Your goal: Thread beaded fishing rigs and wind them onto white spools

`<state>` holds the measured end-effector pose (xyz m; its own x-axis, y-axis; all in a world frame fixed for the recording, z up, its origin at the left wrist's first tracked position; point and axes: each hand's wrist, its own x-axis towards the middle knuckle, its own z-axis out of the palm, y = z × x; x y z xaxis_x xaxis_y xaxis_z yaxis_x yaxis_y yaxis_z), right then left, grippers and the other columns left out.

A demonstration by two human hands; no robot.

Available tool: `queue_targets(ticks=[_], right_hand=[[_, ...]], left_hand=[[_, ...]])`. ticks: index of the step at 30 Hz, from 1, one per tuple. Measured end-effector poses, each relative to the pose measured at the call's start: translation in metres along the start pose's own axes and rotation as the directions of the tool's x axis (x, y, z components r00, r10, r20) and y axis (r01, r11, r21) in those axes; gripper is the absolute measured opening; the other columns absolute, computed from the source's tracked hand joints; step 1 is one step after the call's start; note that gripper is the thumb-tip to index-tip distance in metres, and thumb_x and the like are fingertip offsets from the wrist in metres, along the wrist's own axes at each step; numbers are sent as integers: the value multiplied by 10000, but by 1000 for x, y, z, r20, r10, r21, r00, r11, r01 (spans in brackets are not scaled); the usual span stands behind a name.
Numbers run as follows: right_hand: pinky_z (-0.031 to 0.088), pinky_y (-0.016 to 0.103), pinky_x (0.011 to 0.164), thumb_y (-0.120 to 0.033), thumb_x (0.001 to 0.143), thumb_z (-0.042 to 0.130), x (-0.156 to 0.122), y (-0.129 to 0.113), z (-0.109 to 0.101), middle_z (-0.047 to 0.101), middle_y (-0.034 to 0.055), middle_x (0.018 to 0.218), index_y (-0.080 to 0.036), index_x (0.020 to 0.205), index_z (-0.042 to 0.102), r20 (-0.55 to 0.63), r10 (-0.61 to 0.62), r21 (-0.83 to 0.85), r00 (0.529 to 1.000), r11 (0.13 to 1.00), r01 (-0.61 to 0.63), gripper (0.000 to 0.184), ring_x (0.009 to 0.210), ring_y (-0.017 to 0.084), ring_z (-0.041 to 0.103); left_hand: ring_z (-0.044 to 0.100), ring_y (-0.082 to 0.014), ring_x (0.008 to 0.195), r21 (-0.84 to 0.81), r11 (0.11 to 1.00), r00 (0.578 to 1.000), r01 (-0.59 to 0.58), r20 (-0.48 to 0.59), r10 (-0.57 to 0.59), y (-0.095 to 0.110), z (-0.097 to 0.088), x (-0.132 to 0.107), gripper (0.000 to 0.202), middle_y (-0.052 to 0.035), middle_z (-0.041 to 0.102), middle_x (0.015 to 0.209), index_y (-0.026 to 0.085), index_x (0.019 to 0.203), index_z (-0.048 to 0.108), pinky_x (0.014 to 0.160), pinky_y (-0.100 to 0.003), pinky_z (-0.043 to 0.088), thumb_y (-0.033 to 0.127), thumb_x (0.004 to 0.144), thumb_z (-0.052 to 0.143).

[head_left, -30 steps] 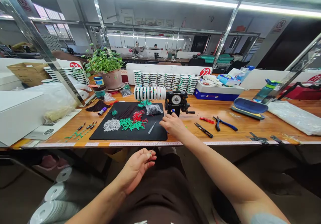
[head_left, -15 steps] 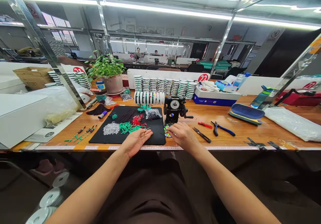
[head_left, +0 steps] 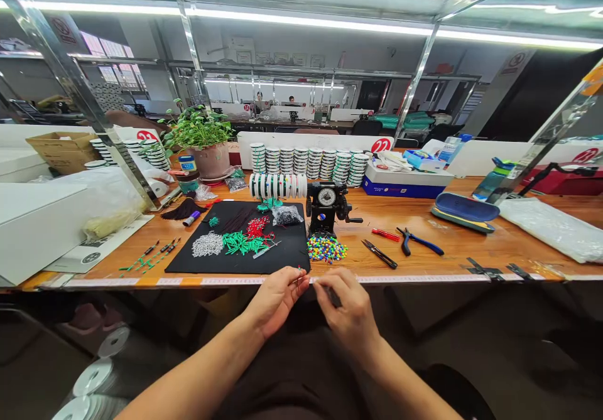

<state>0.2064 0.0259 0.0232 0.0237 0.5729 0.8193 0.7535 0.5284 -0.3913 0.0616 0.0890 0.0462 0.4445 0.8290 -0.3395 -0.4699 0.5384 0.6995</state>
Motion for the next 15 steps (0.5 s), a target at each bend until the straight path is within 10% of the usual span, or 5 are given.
queue_targets(ticks=[15], right_hand=[[476,326,634,-86,971,561,-15,-9,9,636,70,760,-137,931,634,107,-274,-191,956,938,290,98,683,199,576]], left_hand=[[548,-75,590,68,995,998,66,-1,-66,-6,2,0,158,-25,634,637,92,629,662,575,-166,464,144,601,808]])
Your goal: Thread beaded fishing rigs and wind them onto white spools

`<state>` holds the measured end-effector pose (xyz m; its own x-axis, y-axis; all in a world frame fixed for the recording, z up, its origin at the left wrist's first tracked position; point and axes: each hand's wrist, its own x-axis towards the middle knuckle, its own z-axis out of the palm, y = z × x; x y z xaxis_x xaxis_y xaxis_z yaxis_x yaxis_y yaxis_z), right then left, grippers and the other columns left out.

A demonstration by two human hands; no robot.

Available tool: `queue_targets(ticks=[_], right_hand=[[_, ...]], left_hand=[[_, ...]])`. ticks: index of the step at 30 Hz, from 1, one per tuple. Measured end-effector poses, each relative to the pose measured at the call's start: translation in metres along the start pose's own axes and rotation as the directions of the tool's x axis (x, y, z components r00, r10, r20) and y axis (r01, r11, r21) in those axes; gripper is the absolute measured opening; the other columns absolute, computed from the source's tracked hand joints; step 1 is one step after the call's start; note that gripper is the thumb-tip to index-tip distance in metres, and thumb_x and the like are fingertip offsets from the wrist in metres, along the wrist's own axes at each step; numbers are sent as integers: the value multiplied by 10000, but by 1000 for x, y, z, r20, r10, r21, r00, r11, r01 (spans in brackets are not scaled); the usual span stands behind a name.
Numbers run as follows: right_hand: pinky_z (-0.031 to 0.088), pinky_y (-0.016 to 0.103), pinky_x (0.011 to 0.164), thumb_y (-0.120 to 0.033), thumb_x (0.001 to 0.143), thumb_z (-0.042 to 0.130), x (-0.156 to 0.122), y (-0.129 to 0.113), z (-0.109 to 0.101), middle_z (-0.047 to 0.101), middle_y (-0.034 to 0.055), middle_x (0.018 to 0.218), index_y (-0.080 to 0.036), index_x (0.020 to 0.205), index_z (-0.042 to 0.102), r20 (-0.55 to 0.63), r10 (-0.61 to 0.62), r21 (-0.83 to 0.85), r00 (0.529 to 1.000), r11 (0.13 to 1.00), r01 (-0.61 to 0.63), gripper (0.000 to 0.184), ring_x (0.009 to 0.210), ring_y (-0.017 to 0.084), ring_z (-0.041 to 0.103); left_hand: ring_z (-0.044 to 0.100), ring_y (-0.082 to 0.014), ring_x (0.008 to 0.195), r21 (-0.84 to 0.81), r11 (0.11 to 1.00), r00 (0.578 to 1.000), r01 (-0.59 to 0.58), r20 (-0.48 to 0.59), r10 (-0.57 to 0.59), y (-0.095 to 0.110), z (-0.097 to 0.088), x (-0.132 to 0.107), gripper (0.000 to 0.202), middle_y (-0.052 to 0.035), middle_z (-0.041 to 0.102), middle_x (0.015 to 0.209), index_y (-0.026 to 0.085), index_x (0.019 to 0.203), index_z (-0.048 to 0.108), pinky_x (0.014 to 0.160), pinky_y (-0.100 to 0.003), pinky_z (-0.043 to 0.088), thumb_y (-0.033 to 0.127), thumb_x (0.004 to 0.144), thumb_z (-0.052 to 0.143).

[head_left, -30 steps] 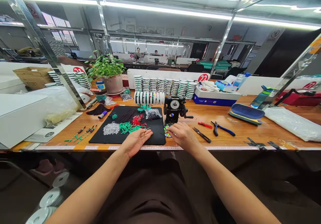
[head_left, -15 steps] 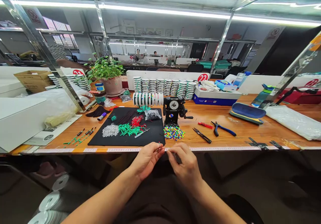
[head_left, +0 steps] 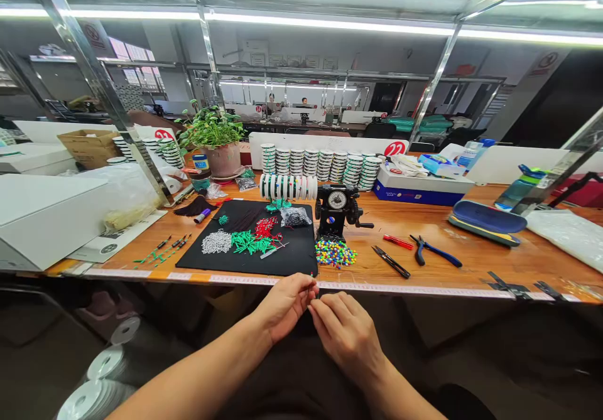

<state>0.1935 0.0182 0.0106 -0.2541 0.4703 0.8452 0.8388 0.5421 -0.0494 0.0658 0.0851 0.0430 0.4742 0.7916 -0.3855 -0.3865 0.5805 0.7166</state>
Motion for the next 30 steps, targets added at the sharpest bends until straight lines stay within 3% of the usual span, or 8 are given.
queue_targets(ticks=[6,10,14,17,19,22,26,30], right_hand=[[493,340,629,-80,969,553,1,-3,-1,640,78,759,-125,956,639,36,-1,-20,999,1000,1,98,682,209,590],[504,359,628,-86,958,572,-3,-1,-3,671,88,827,-123,1022,636,79,-38,-13,996,999,40,98,685,218,602],[555,327,756,-52,950,566,-4,13,-2,677,98,964,-167,1129,594,-50,141,187,989,974,-129,215,850,212,657],[566,329,765,-76,961,533,-1,28,8,657,115,1040,-184,1139,551,-20,271,229,962,938,-259,210,867,210,667],[566,325,720,-114,970,519,1,35,18,647,135,1090,-178,1143,533,30,279,217,960,935,-279,185,824,207,671],[552,314,670,-142,995,475,1,42,29,668,109,975,-167,1106,551,57,260,177,964,948,-267,137,757,203,668],[527,311,687,-125,1020,449,-5,42,20,677,82,862,-161,1042,627,99,163,110,982,979,-174,183,768,206,646],[498,381,804,-111,1018,466,-7,39,1,715,126,1102,-148,1178,641,148,-7,-4,989,1000,8,240,939,249,622]], left_hand=[[552,-74,580,-11,1000,999,20,-25,-21,2,4,-1,89,-28,620,630,82,644,657,578,-160,474,96,714,711],[521,-48,513,-26,996,994,88,-65,-90,7,5,0,220,-32,595,616,65,646,646,518,-137,454,35,844,555],[518,-20,505,-62,986,982,157,-100,-163,11,2,-1,291,-25,574,643,67,652,620,425,-80,374,18,903,480],[562,-33,553,-62,972,969,225,-88,-230,12,0,-1,247,-36,579,673,75,674,611,387,-57,323,9,886,502],[581,-44,577,-31,965,963,261,-62,-262,12,0,0,177,-46,598,704,73,722,632,387,-55,325,-3,852,540],[567,-50,558,62,957,959,285,-24,-284,14,0,3,120,-54,610,708,69,729,652,417,-78,373,-2,801,587],[525,-58,538,242,953,982,185,-8,-189,16,-3,6,92,-53,634,692,86,688,670,469,-128,413,65,772,638],[395,-61,482,431,902,1000,-11,10,7,13,-11,11,135,22,548,534,125,619,630,429,-155,266,120,730,707]])
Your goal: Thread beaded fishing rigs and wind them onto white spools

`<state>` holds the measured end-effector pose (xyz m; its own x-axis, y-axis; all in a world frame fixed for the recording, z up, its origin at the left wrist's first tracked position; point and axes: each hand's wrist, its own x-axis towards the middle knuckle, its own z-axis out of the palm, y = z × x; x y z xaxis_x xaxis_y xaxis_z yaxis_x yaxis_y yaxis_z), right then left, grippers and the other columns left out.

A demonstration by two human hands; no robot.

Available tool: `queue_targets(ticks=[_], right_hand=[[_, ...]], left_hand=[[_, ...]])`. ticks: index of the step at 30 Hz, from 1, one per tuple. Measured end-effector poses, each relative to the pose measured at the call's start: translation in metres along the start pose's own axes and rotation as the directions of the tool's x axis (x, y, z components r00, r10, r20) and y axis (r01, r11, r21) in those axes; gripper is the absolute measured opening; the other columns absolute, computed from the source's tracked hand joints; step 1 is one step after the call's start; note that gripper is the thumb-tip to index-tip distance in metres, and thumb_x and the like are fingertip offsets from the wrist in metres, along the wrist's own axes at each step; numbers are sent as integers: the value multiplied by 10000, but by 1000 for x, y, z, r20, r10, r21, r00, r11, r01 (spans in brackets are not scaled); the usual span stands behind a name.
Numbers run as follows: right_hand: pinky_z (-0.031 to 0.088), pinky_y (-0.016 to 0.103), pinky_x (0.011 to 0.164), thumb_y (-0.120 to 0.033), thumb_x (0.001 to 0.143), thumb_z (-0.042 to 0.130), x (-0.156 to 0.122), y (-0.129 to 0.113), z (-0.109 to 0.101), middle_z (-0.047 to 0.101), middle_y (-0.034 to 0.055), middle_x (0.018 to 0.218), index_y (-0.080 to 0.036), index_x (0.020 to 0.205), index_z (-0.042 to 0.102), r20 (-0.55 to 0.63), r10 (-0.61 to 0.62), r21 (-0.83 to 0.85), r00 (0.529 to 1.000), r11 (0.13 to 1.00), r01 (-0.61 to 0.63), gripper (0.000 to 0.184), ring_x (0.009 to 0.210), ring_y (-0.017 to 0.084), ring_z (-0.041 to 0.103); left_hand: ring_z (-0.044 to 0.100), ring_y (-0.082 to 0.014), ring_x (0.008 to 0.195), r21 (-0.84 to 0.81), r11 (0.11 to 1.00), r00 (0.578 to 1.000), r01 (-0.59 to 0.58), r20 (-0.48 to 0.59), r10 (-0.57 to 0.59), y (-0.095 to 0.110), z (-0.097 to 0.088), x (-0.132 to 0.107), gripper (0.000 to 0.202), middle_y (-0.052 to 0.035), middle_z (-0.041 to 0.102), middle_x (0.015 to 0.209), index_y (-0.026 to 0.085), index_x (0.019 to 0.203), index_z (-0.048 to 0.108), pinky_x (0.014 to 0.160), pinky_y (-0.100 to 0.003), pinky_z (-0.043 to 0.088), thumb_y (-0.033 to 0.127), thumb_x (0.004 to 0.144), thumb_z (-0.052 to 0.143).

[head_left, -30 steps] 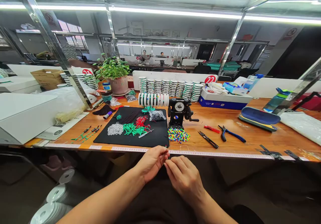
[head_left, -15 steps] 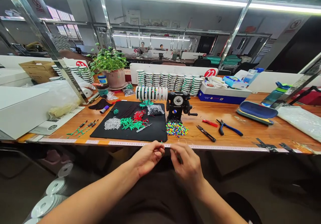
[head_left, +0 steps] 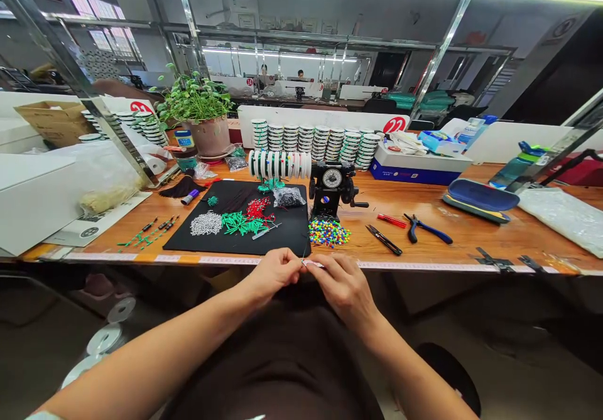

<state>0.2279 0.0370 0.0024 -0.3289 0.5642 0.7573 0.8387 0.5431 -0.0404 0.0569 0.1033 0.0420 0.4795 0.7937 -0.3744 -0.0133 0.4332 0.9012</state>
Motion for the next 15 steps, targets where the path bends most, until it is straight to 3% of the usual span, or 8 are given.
queue_targets(ticks=[2,3,6,8,9,11,13,15], right_hand=[[474,404,861,-110,1025,446,2,0,-3,683,129,1245,-142,1183,640,15,-73,-34,997,997,74,252,1036,264,608],[467,402,868,-106,1029,429,4,1,-2,674,128,1271,-134,1167,642,21,-106,-29,994,994,106,256,1046,260,610],[466,369,805,-102,1035,408,10,3,6,732,112,1118,-128,1098,648,4,-133,20,991,991,133,250,915,226,651],[469,342,741,-124,1030,439,14,4,12,745,90,939,-139,1038,656,-46,-40,87,998,995,44,218,808,210,660],[472,327,714,-139,1022,461,16,5,15,737,82,889,-147,1012,661,-60,41,145,997,989,-32,200,779,204,662],[472,295,653,-174,1000,505,20,7,18,722,60,821,-168,956,673,-14,239,302,971,927,-224,173,711,187,655],[463,269,599,-216,967,551,27,12,20,711,35,771,-185,896,685,125,402,454,907,790,-412,155,652,169,640],[444,251,549,-258,922,595,37,20,23,691,13,695,-191,826,696,295,473,550,831,627,-552,155,597,158,616]], left_hand=[[406,-79,520,204,961,980,-186,-26,196,-4,-3,2,140,40,530,547,148,636,607,478,-173,296,129,729,710],[437,-93,561,346,886,944,-307,-8,331,-6,-4,3,124,30,555,606,157,662,602,515,-187,331,131,743,693],[535,-142,716,657,483,748,-579,194,635,-10,-9,2,77,-39,609,889,178,756,600,629,-248,430,129,815,593],[578,-183,838,682,350,679,-642,295,672,-10,-13,2,107,-79,598,1009,192,801,615,732,-292,481,124,851,549],[589,-204,891,678,328,670,-658,327,667,-9,-15,3,126,-91,601,1023,200,819,632,796,-314,492,128,866,540],[596,-244,986,652,354,690,-670,373,620,-5,-20,4,149,-104,628,988,214,860,680,930,-347,475,140,879,552],[599,-272,1032,597,447,730,-666,400,554,1,-26,6,142,-110,659,963,220,910,723,1025,-362,435,152,856,611],[609,-287,1025,544,528,755,-652,409,512,8,-31,9,185,-115,685,984,218,972,742,1060,-368,416,163,803,687]])
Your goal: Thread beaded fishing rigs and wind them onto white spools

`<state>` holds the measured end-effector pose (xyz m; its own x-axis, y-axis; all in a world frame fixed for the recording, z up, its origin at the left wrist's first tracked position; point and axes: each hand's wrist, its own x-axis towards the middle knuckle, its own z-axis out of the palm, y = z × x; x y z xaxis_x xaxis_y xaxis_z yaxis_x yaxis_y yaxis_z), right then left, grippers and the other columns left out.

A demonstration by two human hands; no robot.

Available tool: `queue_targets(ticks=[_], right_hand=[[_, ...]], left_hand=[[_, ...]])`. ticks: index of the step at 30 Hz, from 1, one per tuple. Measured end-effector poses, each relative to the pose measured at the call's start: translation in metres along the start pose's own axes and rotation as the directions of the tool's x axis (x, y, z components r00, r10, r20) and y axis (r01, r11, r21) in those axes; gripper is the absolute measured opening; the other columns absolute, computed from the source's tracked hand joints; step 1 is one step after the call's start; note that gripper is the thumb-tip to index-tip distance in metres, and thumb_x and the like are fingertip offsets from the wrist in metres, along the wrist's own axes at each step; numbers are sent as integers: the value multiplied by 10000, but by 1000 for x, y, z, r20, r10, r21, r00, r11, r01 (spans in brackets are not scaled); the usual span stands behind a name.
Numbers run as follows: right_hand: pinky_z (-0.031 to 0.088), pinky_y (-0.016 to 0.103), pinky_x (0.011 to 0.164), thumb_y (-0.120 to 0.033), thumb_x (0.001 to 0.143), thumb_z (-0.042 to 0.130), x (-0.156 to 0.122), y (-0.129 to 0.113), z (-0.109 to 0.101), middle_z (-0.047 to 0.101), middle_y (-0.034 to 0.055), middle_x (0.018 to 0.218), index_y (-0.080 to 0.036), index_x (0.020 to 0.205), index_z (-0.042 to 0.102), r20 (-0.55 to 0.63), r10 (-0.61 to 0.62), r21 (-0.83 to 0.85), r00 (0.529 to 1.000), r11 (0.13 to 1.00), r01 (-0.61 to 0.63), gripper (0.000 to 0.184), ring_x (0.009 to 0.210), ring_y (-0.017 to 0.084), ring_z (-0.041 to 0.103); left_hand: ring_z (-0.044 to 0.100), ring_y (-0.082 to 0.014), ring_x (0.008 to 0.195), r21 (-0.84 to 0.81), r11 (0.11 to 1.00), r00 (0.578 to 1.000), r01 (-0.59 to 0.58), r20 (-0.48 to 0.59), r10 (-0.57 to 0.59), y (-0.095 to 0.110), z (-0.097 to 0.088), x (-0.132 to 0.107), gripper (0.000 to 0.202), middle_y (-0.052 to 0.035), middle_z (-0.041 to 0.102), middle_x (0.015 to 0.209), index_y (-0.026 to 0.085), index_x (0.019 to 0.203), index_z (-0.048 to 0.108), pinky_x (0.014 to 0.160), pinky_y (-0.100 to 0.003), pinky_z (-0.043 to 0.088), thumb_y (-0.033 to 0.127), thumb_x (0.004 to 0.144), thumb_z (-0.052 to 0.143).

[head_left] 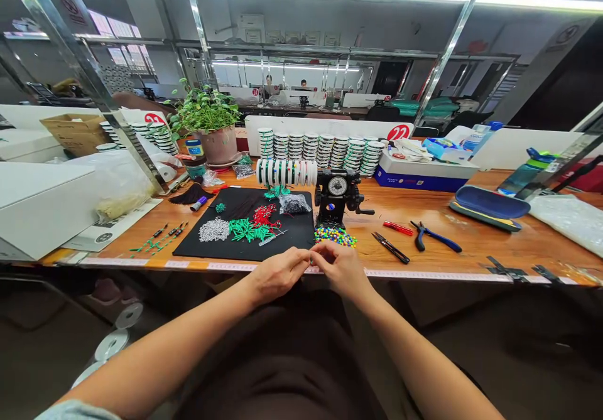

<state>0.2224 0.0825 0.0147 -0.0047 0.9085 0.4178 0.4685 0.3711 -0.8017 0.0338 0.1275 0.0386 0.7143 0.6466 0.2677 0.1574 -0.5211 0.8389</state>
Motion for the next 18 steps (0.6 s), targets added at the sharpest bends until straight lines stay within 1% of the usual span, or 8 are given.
queue_targets(ticks=[3,7,10,13,14,15,16,18], right_hand=[[426,237,497,-310,863,629,21,4,-3,674,5,622,-183,767,714,100,124,106,987,985,-134,180,544,154,598],[395,240,477,-364,836,655,31,3,-2,628,-5,561,-184,705,718,84,131,76,988,988,-138,231,511,153,562],[432,270,566,-384,865,637,13,-5,4,655,23,671,-184,796,710,-100,89,16,991,996,-88,224,600,174,580],[481,293,606,-448,884,653,-18,-4,12,677,50,795,-186,916,670,-360,101,27,928,995,-98,264,637,181,602],[490,290,570,-481,878,667,-28,-2,15,683,59,811,-183,941,661,-357,156,105,921,986,-126,305,620,181,612],[503,290,537,-511,874,673,-37,2,18,694,72,833,-176,976,656,-290,220,213,931,964,-161,351,609,188,629],[524,296,524,-533,875,672,-45,5,21,706,85,854,-168,1014,655,-184,271,317,945,926,-204,391,616,200,654],[581,328,574,-549,888,659,-56,9,26,727,105,894,-156,1054,664,-4,285,427,959,867,-256,427,673,232,701]], left_hand=[[629,-275,965,0,1000,1000,-19,-9,19,-2,-7,6,245,-119,701,1029,218,1009,741,1034,-362,439,175,768,726],[629,-252,953,85,992,994,-91,-55,96,0,1,10,160,-101,680,968,227,912,732,962,-342,474,133,790,687],[612,-211,893,128,990,983,-64,-161,84,6,14,6,142,-77,636,925,213,763,687,838,-297,496,76,772,653],[571,-146,732,74,996,958,40,-286,-17,11,26,0,118,-51,605,885,184,703,645,652,-241,467,72,736,665],[552,-128,686,27,997,948,71,-313,-59,12,29,-2,98,-46,601,876,176,698,642,607,-230,448,94,740,674],[540,-117,662,-23,995,939,94,-329,-96,13,32,-5,81,-46,600,874,168,697,644,582,-225,435,121,752,681],[537,-113,655,-69,992,933,108,-338,-125,14,34,-7,80,-48,601,875,162,695,648,572,-222,429,148,764,686],[542,-114,669,-127,985,928,120,-338,-157,14,36,-10,101,-52,605,877,157,687,654,579,-222,431,186,773,699]])
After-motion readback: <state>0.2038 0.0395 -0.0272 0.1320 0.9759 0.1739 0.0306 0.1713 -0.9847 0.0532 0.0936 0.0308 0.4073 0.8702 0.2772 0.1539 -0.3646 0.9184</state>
